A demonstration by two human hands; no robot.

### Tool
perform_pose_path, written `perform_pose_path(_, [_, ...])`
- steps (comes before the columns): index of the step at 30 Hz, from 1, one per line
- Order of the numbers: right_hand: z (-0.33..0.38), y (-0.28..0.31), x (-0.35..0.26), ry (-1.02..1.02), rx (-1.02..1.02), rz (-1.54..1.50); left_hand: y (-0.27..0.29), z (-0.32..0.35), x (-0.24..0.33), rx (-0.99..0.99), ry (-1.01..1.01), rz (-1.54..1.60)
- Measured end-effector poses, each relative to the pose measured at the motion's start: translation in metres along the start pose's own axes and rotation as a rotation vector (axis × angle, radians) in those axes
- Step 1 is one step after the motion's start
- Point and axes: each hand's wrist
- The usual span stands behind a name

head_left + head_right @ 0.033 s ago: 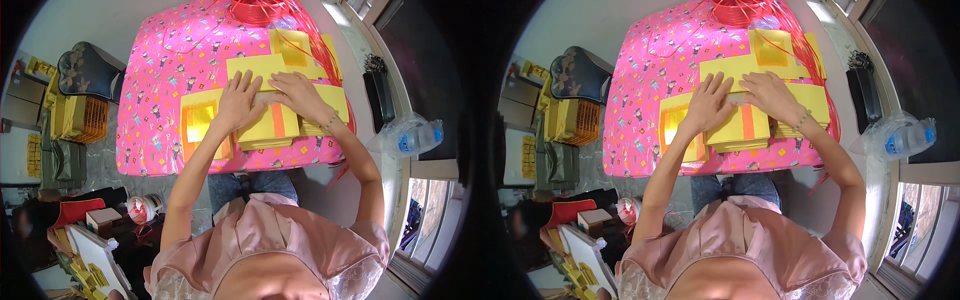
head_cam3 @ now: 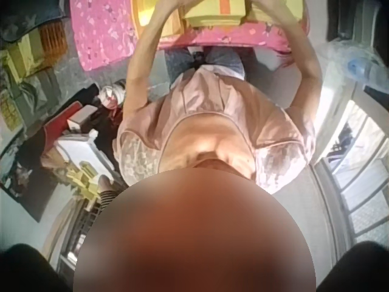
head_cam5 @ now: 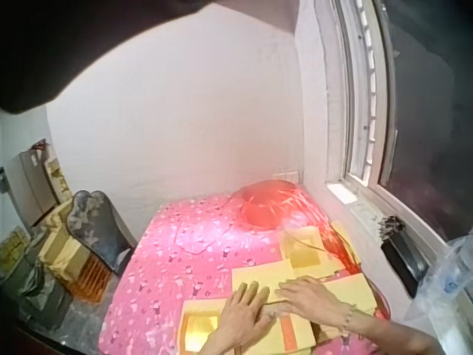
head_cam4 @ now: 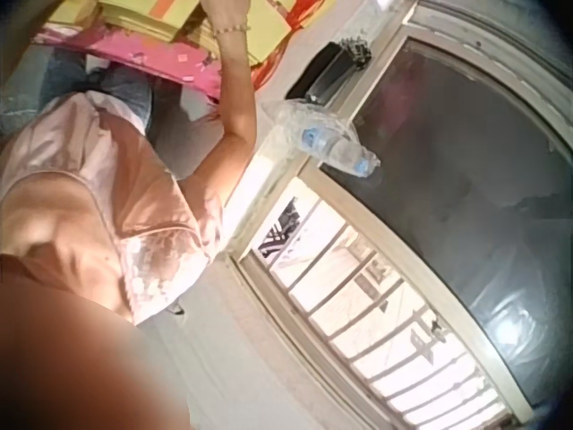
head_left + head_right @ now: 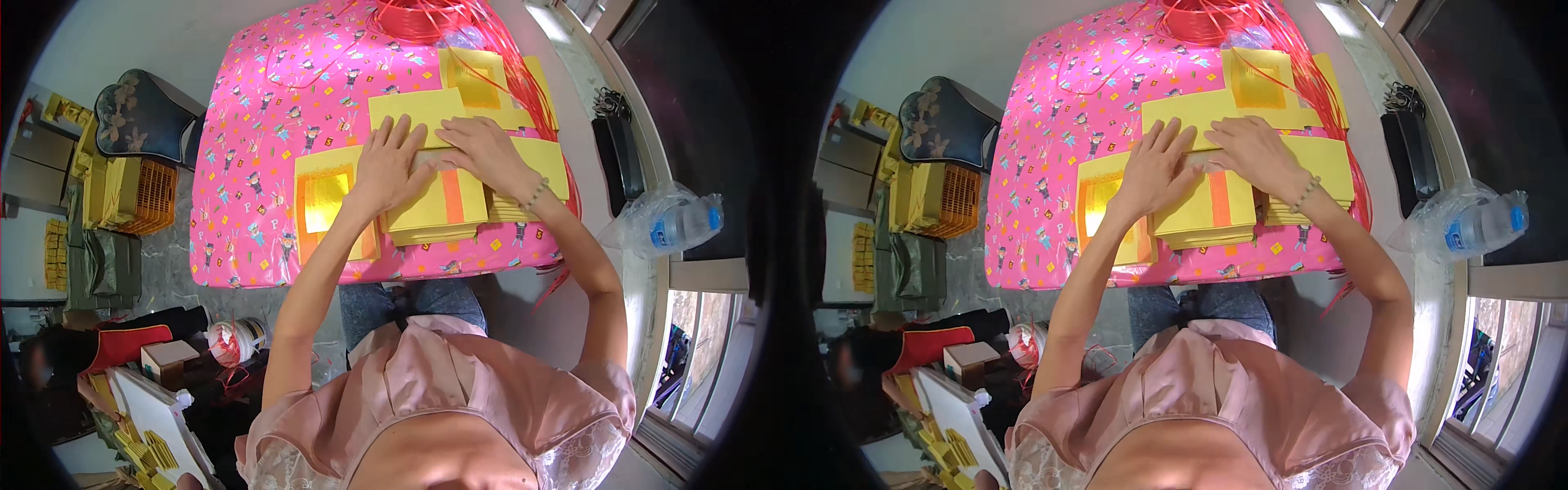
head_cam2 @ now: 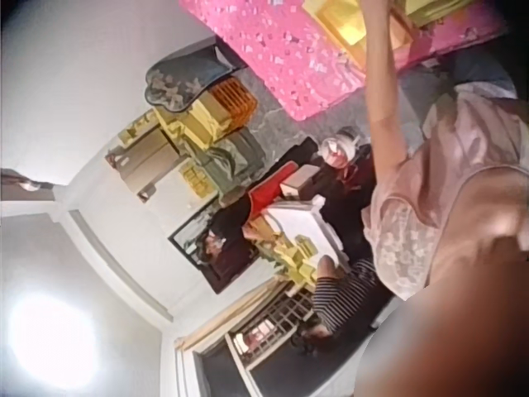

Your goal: Manually sorting and stacking sheets of paper with gold and silver foil inserts.

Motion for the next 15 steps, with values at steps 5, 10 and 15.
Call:
perform_pose_path(5, [-0.011, -0.011, 0.018, 0.249, 0.141, 0.244, 0.003, -0.008, 0.008, 0.141, -0.007, -0.066])
perform_pose_path(10, [-0.015, -0.004, 0.017, 0.276, 0.215, 0.281, 0.002, -0.018, 0.016, 0.275, -0.002, -0.14])
perform_pose_path(15, [0.003, 0.019, 0.01, 0.176, 0.292, 0.151, -0.003, -0.023, 0.029, 0.404, -0.041, -0.227])
Point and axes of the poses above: each hand's wrist, its own z-axis away from the middle knuckle, its own y-axis out of the back of the hand, x = y × z, and after that the axes turned 12 degrees about y, right-handed
